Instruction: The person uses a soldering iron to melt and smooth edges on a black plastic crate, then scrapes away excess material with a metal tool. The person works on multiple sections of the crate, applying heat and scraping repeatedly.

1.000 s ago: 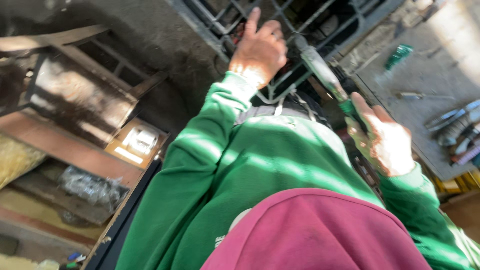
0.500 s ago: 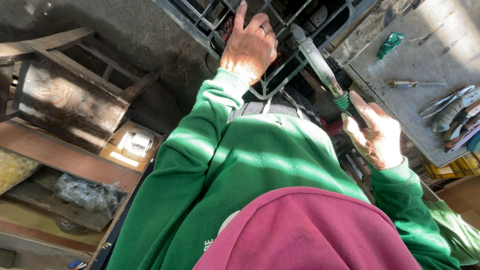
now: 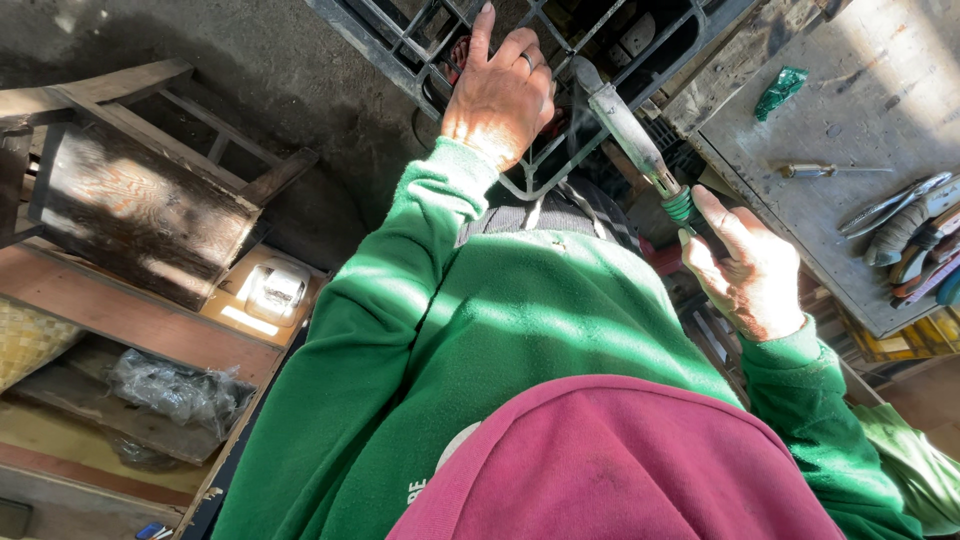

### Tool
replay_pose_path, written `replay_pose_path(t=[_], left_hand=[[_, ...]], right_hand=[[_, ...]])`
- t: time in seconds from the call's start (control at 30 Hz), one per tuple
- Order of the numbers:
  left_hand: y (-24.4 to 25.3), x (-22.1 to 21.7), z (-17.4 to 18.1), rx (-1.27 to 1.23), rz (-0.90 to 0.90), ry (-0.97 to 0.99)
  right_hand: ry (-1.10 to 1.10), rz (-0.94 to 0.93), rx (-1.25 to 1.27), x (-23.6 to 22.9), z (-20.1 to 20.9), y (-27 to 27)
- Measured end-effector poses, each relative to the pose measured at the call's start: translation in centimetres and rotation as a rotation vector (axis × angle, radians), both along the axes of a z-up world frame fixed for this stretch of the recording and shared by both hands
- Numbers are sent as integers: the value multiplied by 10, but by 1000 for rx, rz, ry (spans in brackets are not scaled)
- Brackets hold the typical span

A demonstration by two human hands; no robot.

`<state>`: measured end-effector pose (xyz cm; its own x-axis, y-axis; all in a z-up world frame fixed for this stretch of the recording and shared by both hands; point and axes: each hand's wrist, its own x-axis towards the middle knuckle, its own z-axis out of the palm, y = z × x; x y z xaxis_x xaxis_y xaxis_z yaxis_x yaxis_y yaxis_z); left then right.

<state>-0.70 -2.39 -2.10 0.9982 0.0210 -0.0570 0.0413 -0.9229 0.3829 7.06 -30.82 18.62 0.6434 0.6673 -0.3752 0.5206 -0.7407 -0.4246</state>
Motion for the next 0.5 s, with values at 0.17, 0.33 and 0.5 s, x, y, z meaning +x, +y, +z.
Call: replay_pose_path(t=[0.17, 0.33, 0.5], left_hand=[[-1, -1, 0, -27, 5, -4], [0, -2, 0, -32, 14, -9], [-1, -2, 0, -24, -7, -3]], right_hand=[[16, 12, -29, 2, 2, 2], [6, 48, -51, 8, 2, 3], [-35, 86, -92, 13, 5, 5]])
